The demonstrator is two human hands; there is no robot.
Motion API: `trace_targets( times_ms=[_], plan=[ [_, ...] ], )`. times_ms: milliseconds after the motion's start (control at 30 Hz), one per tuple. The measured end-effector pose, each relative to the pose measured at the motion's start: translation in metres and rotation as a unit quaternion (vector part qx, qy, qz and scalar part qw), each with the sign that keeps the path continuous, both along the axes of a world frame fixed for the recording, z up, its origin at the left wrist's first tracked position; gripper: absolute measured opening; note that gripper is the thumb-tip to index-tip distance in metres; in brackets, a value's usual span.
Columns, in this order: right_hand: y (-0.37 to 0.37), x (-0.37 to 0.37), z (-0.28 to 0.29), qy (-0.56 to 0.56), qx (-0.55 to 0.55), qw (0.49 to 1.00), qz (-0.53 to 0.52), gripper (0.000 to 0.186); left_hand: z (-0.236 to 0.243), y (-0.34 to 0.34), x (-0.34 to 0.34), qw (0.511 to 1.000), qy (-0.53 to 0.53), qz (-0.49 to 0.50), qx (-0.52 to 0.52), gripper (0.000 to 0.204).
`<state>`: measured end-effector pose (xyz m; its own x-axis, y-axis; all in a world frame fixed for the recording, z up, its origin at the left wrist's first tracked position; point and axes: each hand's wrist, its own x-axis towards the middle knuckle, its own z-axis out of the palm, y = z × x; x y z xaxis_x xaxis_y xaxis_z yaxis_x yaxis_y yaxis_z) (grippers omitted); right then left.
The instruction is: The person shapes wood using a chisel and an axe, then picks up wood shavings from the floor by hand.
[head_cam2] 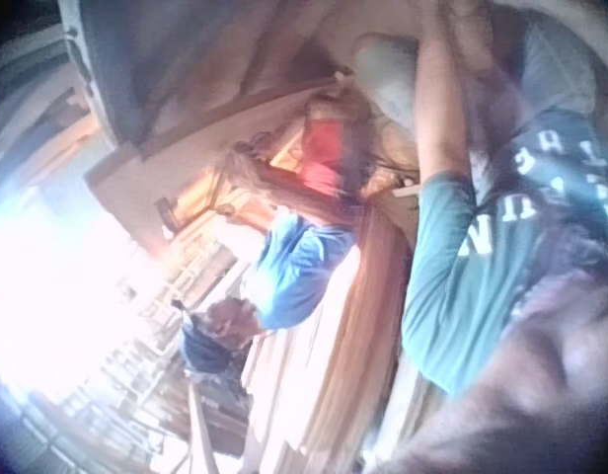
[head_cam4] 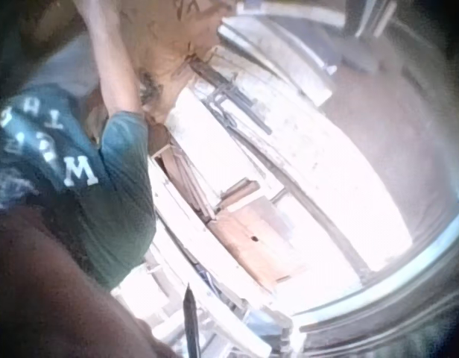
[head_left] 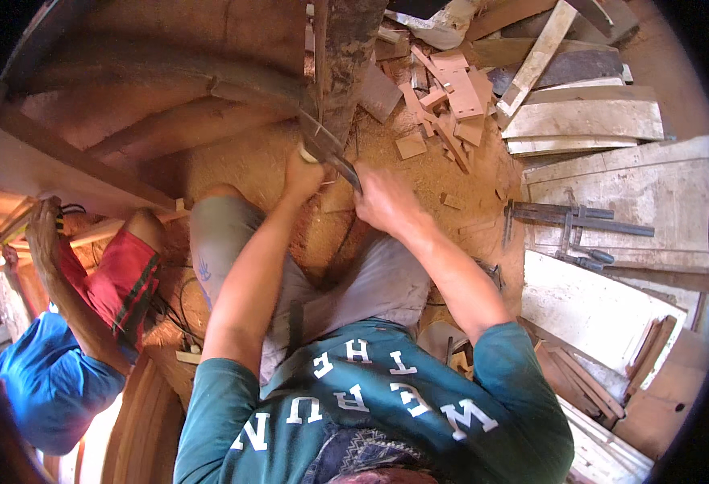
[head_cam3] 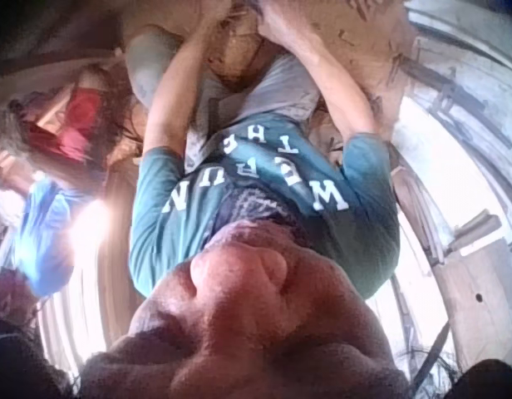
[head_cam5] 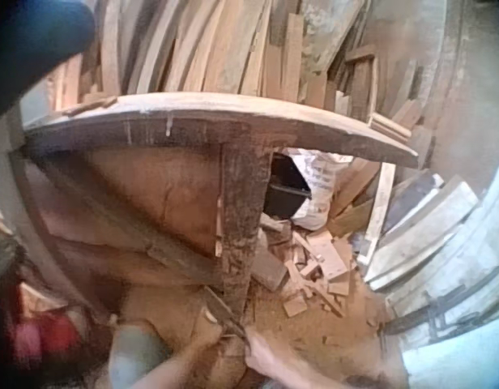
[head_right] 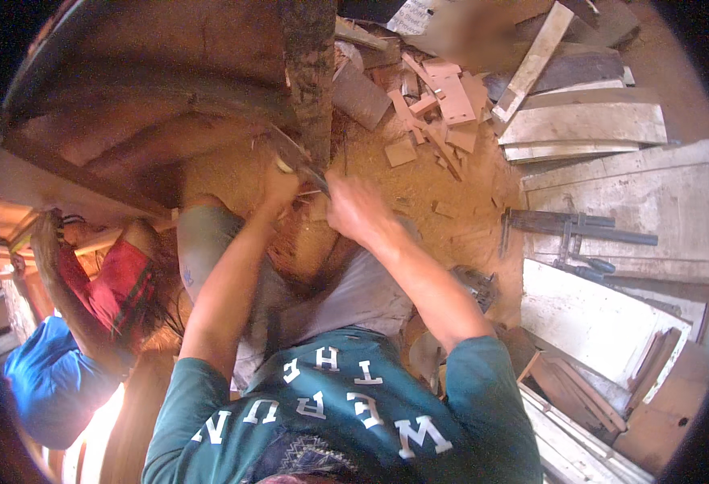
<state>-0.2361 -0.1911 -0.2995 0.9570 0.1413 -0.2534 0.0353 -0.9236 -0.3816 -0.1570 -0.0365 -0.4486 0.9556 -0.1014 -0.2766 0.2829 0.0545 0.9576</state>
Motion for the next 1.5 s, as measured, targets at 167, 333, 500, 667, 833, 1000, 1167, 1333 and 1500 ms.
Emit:
trace_targets(
  times_ms=[167,333,500,667,833,1000,1167,1333,1500],
  plan=[
    [-0.022,-0.026,-0.022,-0.01,0.097,0.991,-0.091,0.032,0.003,0.004,-0.006,0.994,-0.042,0.014,0.097,0.039],
    [-0.076,-0.025,-0.07,0.039,0.064,0.987,-0.143,0.04,0.045,0.035,0.024,0.992,-0.093,0.086,0.022,0.035],
    [-0.183,-0.025,-0.179,0.101,-0.015,0.971,-0.215,0.039,0.106,0.08,0.026,0.979,-0.149,0.138,0.012,0.035],
    [-0.205,-0.024,-0.235,0.011,-0.077,0.973,-0.218,0.041,0.124,0.113,0.019,0.957,-0.171,0.232,0.023,0.032],
    [-0.12,0.007,-0.266,-0.07,-0.036,0.995,-0.066,0.033,0.126,0.127,0.012,0.951,-0.153,0.267,0.018,0.033],
    [-0.052,0.021,-0.289,0.028,-0.09,0.995,-0.03,0.041,0.133,0.13,0.01,0.946,-0.148,0.287,-0.015,0.038],
    [-0.011,0.034,-0.294,-0.045,-0.053,0.998,0.0,0.039,0.131,0.152,0.003,0.944,-0.165,0.284,0.012,0.035],
    [0.055,0.048,-0.266,-0.034,-0.075,0.995,0.05,0.062,0.133,0.171,-0.007,0.946,-0.142,0.291,0.01,0.032],
    [0.078,0.058,-0.274,0.058,-0.112,0.989,0.082,0.068,0.134,0.18,-0.013,0.945,-0.135,0.296,0.008,0.035]
  ],
)
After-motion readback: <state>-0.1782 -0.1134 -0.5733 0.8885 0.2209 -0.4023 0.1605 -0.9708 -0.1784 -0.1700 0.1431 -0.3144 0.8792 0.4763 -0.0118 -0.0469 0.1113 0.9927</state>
